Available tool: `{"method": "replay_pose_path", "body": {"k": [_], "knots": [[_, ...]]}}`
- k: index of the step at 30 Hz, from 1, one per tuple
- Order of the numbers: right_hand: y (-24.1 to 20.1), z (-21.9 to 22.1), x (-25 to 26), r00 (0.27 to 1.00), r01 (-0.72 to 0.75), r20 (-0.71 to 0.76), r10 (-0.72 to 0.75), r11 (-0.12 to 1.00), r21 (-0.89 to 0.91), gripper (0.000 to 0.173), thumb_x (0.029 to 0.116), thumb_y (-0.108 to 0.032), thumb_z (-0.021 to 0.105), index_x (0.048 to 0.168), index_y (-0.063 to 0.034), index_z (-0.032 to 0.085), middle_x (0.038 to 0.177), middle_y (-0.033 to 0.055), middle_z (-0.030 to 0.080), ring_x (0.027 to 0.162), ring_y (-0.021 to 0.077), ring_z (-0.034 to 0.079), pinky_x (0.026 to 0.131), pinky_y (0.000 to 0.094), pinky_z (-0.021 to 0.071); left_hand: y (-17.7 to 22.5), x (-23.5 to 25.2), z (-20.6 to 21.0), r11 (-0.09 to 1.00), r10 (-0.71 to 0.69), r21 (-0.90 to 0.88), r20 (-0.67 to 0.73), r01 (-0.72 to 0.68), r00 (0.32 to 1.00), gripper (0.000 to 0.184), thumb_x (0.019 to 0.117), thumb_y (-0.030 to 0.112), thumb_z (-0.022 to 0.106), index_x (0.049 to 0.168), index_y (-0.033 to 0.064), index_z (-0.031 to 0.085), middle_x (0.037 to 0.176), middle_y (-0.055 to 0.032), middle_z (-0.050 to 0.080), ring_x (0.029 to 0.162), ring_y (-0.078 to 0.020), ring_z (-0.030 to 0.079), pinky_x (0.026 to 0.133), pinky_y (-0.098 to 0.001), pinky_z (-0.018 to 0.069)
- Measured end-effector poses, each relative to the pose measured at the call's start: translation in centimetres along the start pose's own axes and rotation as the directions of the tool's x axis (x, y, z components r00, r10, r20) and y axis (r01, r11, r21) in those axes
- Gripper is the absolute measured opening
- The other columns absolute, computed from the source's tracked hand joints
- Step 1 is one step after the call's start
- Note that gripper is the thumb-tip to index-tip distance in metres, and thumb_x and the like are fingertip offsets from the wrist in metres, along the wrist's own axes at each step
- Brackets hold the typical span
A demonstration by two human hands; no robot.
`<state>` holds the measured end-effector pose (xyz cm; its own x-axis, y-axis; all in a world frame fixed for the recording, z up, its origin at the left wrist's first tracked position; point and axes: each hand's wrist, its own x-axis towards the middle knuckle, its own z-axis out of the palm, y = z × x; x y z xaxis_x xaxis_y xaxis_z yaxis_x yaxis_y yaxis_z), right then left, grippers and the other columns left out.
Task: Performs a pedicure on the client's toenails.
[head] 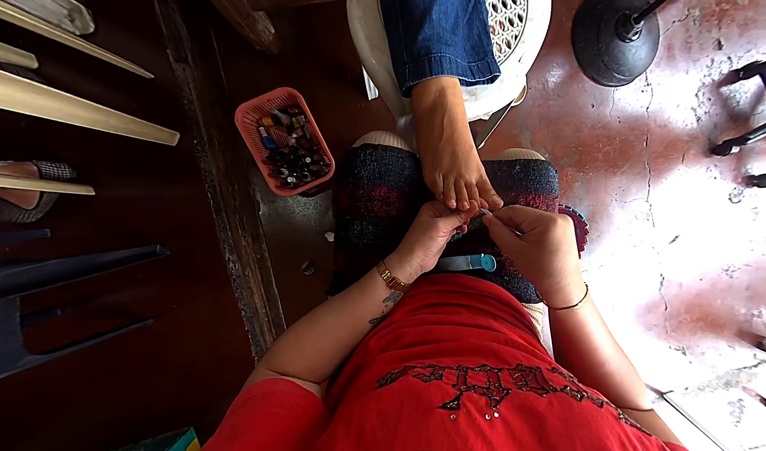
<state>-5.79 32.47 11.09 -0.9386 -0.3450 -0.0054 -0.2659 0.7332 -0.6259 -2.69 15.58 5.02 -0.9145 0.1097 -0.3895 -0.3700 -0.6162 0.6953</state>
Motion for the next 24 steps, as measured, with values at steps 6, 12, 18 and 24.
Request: {"method": "replay_pose_path", "body": {"k": [6,12,18,24], "knots": [[0.0,0.9,-0.5,0.994,0.070,-0.077,-0.075,0.996,-0.059,0.018,0.0963,-0.020,0.064,0.085,-0.0090,0.074,0.066,0.0003,0.065,0.055,0.0070,0.057,0.050,0.0263,0.0444,0.0,0.1,0.0,1.000,-0.001,0.013,-0.004,0.001,1.000,0.017,0.1022,0.007,0.058,0.093,0.0108,0.071,0.088,0.0021,0.068,0.075,-0.0042,0.061,0.073,-0.0198,0.0528],[0.1,1.7,-0.9,0.991,0.075,-0.108,-0.079,0.996,-0.041,0.017,0.0976,-0.018,0.063,0.086,-0.0075,0.070,0.063,-0.0007,0.059,0.052,0.0066,0.052,0.046,0.0246,0.0407,0.1,0.0,0.1,1.000,-0.011,0.024,-0.003,0.011,1.000,0.016,0.1019,0.008,0.058,0.093,0.0115,0.071,0.086,0.0029,0.068,0.074,-0.0035,0.061,0.073,-0.0195,0.0532],[0.7,1.9,-0.9,0.999,0.015,-0.041,-0.008,0.986,0.166,0.017,0.1004,-0.019,0.062,0.087,-0.0083,0.066,0.060,-0.0029,0.058,0.048,0.0039,0.054,0.044,0.0224,0.0445,0.0,0.0,-0.1,1.000,-0.023,0.018,0.000,0.023,1.000,0.017,0.1016,0.005,0.057,0.093,0.0112,0.070,0.085,0.0024,0.068,0.073,-0.0041,0.061,0.072,-0.0202,0.0538],[2.2,0.9,-1.7,0.979,-0.202,0.182,0.095,0.596,0.777,0.042,0.1055,-0.021,0.027,0.095,-0.0141,0.067,0.087,-0.0035,0.066,0.081,0.0074,0.063,0.073,0.0250,0.0522,0.4,-0.1,-0.3,0.982,-0.131,-0.124,0.094,0.143,0.987,0.018,0.1023,0.004,0.053,0.103,0.0104,0.070,0.097,-0.0001,0.069,0.081,-0.0073,0.064,0.075,-0.0243,0.0568]]}}
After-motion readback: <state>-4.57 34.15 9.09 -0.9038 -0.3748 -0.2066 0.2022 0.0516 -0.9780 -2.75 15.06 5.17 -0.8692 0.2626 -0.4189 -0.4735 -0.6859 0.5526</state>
